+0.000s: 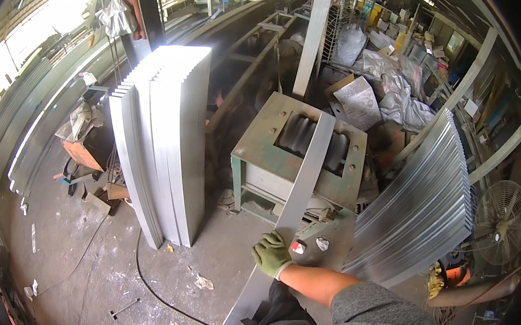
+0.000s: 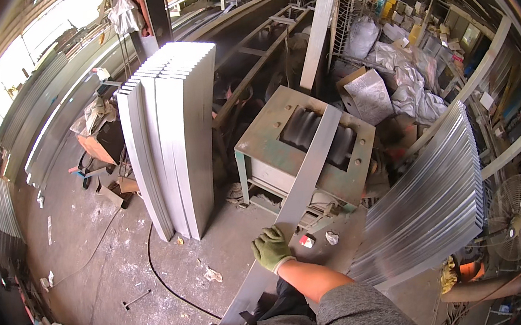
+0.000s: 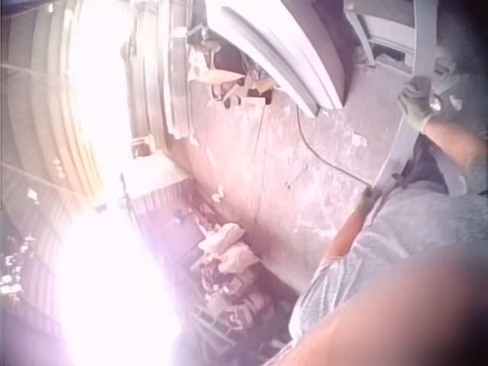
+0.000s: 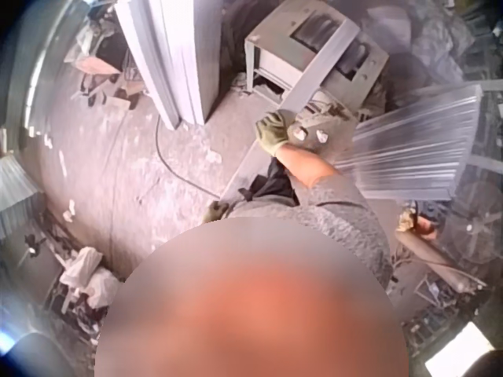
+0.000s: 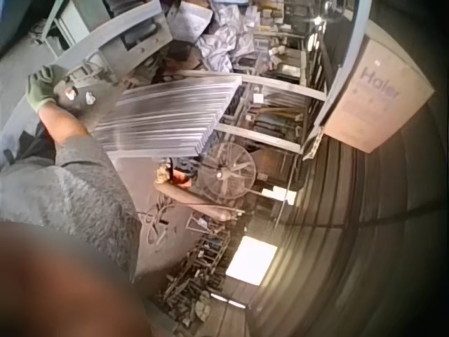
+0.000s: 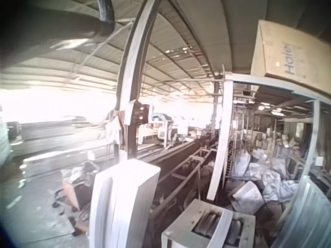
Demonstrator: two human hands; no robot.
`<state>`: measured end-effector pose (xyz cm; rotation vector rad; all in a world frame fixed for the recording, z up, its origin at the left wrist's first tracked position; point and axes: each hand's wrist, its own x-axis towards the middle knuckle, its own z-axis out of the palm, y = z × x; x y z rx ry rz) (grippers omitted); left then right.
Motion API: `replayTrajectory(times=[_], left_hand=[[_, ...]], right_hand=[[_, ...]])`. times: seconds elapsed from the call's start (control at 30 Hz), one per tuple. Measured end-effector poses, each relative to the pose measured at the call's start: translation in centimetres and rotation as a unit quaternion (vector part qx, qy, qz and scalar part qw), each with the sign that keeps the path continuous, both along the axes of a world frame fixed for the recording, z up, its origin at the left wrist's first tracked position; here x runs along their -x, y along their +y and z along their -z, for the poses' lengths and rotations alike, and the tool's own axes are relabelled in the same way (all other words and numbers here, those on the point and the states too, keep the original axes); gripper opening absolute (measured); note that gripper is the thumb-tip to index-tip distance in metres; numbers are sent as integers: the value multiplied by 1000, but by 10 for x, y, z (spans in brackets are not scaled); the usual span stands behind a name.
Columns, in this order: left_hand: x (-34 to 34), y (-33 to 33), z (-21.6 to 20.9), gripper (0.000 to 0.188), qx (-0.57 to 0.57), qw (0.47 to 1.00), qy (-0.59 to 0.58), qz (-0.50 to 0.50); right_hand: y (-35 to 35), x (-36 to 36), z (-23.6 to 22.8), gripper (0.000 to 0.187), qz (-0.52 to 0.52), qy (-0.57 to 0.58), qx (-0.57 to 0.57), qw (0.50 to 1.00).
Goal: The person feeds long, flat metal sheets into a roller machine, one at a time, and stacks the processed sheets upright. The person repeats this cycle throughout the clip, handling each sheet with gloved hands.
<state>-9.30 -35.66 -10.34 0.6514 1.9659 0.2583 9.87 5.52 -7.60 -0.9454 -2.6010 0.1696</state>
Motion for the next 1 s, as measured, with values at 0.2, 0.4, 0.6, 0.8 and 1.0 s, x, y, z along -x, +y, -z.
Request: replayTrajectory(times=[0.2,0.4,0.6,0.8,1.0], left_hand=[[38,-115,65,43,-69,996,-44,-40],[84,-187,88,29,-167,982,-56,-68],[110,-116,50,32,-240,966,8,-95],[84,19,-45,56,-222,973,56,-12],[32,124,-52,60,-338,940,31,18]], right_hand=[[-86,23,-3,23,-8,-16,74,997],[-127,44,-23,33,-19,151,120,981],[-55,3,-50,51,242,388,77,886],[-16,-14,-118,68,150,547,513,645],[-3,23,-202,43,93,603,456,648]])
